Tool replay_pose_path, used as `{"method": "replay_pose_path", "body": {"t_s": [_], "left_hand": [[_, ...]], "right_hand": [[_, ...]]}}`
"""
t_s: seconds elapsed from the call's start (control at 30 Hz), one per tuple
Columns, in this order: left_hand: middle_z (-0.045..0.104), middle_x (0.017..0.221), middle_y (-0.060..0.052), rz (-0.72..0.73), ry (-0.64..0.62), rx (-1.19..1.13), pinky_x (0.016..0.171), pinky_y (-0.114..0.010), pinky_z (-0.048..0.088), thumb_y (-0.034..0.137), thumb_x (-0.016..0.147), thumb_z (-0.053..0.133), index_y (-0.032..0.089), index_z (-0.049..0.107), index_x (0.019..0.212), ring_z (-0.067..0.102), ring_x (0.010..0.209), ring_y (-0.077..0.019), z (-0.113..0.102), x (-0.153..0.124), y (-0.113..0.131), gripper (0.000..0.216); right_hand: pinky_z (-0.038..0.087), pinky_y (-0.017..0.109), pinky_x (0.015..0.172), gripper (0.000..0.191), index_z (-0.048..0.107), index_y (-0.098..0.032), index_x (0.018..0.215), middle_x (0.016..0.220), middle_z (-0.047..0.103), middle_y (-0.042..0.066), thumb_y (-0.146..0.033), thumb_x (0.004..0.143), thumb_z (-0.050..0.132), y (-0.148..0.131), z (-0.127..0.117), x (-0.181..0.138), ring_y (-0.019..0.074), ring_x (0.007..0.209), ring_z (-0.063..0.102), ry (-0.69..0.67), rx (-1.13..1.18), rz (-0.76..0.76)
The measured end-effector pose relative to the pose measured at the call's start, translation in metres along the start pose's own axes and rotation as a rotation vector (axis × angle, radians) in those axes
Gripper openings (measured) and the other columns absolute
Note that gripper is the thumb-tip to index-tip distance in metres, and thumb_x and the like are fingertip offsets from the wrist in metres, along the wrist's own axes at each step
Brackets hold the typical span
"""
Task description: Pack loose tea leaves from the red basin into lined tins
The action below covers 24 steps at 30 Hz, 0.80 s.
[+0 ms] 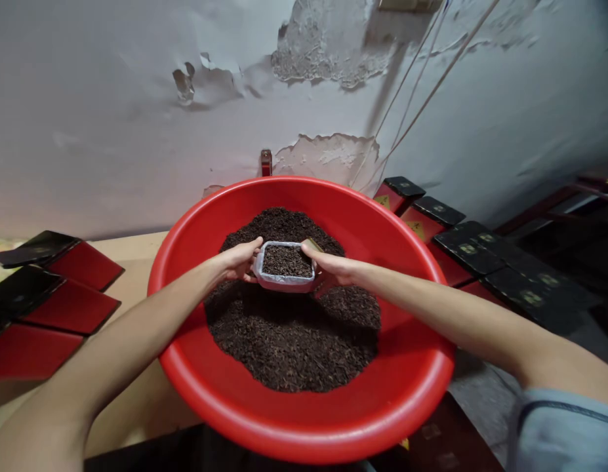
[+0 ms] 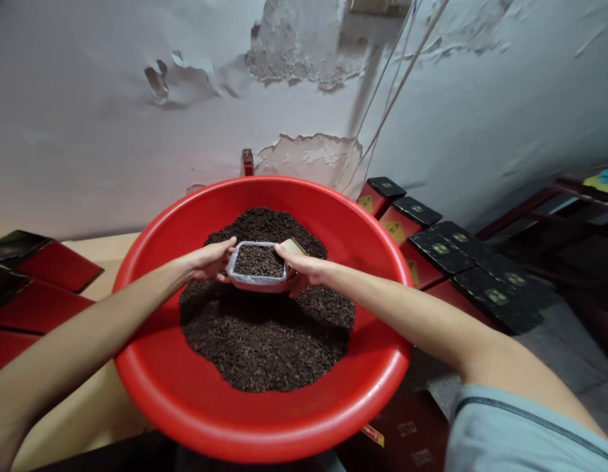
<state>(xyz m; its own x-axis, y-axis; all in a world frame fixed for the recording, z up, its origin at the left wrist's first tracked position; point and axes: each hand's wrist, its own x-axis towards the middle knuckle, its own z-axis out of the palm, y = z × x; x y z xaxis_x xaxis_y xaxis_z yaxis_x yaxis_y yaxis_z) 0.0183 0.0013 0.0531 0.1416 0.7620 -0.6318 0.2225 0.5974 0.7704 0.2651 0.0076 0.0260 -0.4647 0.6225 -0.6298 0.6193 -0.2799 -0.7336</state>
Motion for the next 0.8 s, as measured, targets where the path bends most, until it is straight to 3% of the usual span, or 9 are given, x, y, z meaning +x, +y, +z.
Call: {"method": "replay_pose_path", "body": {"t_s": [0.13,0.17,0.23,0.37,0.47,0.53,0.63,0.7,0.8], "left_hand": [[0.06,0.072,0.002,0.144,0.051,-0.053,0.062,-0.024,0.047,0.024,0.101,0.051,0.016,0.06,0.106,0.055,0.062,-0.0111,0.002,-0.012,0.007,0.013],[0.06,0.071,0.003,0.178,0.07,-0.064,0.061,-0.023,0.046,0.017,0.095,0.058,0.015,0.059,0.116,0.054,0.06,-0.0101,0.002,-0.014,0.009,0.021],[0.06,0.071,0.004,0.252,0.111,-0.075,0.06,-0.024,0.047,0.009,0.084,0.066,0.013,0.054,0.133,0.054,0.06,-0.0098,0.002,-0.017,0.011,0.05],[0.054,0.067,0.006,0.462,0.193,-0.012,0.056,-0.023,0.046,-0.001,0.067,0.067,0.008,0.061,0.129,0.054,0.058,-0.0098,0.001,-0.019,0.012,0.063],[0.047,0.063,0.01,0.614,0.251,0.031,0.052,-0.02,0.042,-0.007,0.057,0.064,0.008,0.066,0.119,0.048,0.053,-0.0069,-0.002,-0.018,0.013,0.064],[0.048,0.064,0.009,0.665,0.306,0.074,0.05,-0.019,0.04,-0.004,0.059,0.066,0.009,0.065,0.121,0.047,0.053,-0.0064,-0.005,-0.019,0.014,0.064],[0.059,0.073,0.005,0.627,0.402,0.248,0.046,-0.019,0.039,0.013,0.071,0.075,0.012,0.062,0.127,0.054,0.054,-0.0083,-0.01,-0.02,0.015,0.057],[0.066,0.076,0.0,0.533,0.346,0.374,0.042,-0.02,0.038,0.024,0.08,0.073,0.012,0.065,0.119,0.06,0.053,-0.0113,-0.01,-0.022,0.015,0.041],[0.067,0.065,-0.003,0.472,0.201,0.426,0.04,-0.02,0.038,0.027,0.09,0.064,0.012,0.068,0.094,0.06,0.046,-0.0123,-0.008,-0.026,0.016,0.016]], "right_hand": [[0.057,0.027,0.068,0.031,0.06,-0.022,0.111,0.097,0.073,0.005,-0.05,0.102,0.05,0.001,0.009,0.007,0.0143,0.072,0.066,0.137,0.363,0.005],[0.056,0.026,0.068,0.022,0.06,-0.022,0.109,0.094,0.072,0.003,-0.04,0.097,0.061,0.001,0.009,0.008,0.013,0.071,0.065,0.167,0.442,-0.039],[0.054,0.024,0.064,0.024,0.061,-0.021,0.104,0.086,0.07,-0.001,-0.024,0.083,0.073,-0.002,0.006,0.008,0.0116,0.067,0.062,0.205,0.54,-0.157],[0.043,0.02,0.044,0.041,0.065,-0.017,0.099,0.068,0.062,-0.004,-0.006,0.06,0.073,-0.012,-0.002,-0.001,0.0083,0.05,0.051,0.293,0.558,-0.331],[0.035,0.017,0.038,0.036,0.061,-0.018,0.09,0.06,0.053,-0.008,-0.005,0.059,0.072,-0.018,-0.01,-0.012,0.0046,0.044,0.04,0.451,0.525,-0.444],[0.042,0.017,0.04,0.037,0.058,-0.02,0.094,0.065,0.054,-0.007,-0.011,0.063,0.078,-0.018,-0.014,-0.016,0.0061,0.049,0.045,0.566,0.489,-0.482],[0.055,0.023,0.047,0.044,0.058,-0.021,0.102,0.084,0.064,0.0,-0.023,0.068,0.086,-0.017,-0.012,-0.017,0.0135,0.067,0.062,0.455,0.378,-0.328],[0.057,0.025,0.048,0.034,0.058,-0.021,0.095,0.083,0.066,0.001,-0.021,0.072,0.083,-0.017,-0.008,-0.014,0.0153,0.068,0.064,0.356,0.314,-0.238],[0.056,0.026,0.047,0.023,0.054,-0.021,0.08,0.069,0.061,-0.001,-0.015,0.077,0.076,-0.019,-0.008,-0.014,0.0142,0.06,0.062,0.353,0.267,-0.244]]}}
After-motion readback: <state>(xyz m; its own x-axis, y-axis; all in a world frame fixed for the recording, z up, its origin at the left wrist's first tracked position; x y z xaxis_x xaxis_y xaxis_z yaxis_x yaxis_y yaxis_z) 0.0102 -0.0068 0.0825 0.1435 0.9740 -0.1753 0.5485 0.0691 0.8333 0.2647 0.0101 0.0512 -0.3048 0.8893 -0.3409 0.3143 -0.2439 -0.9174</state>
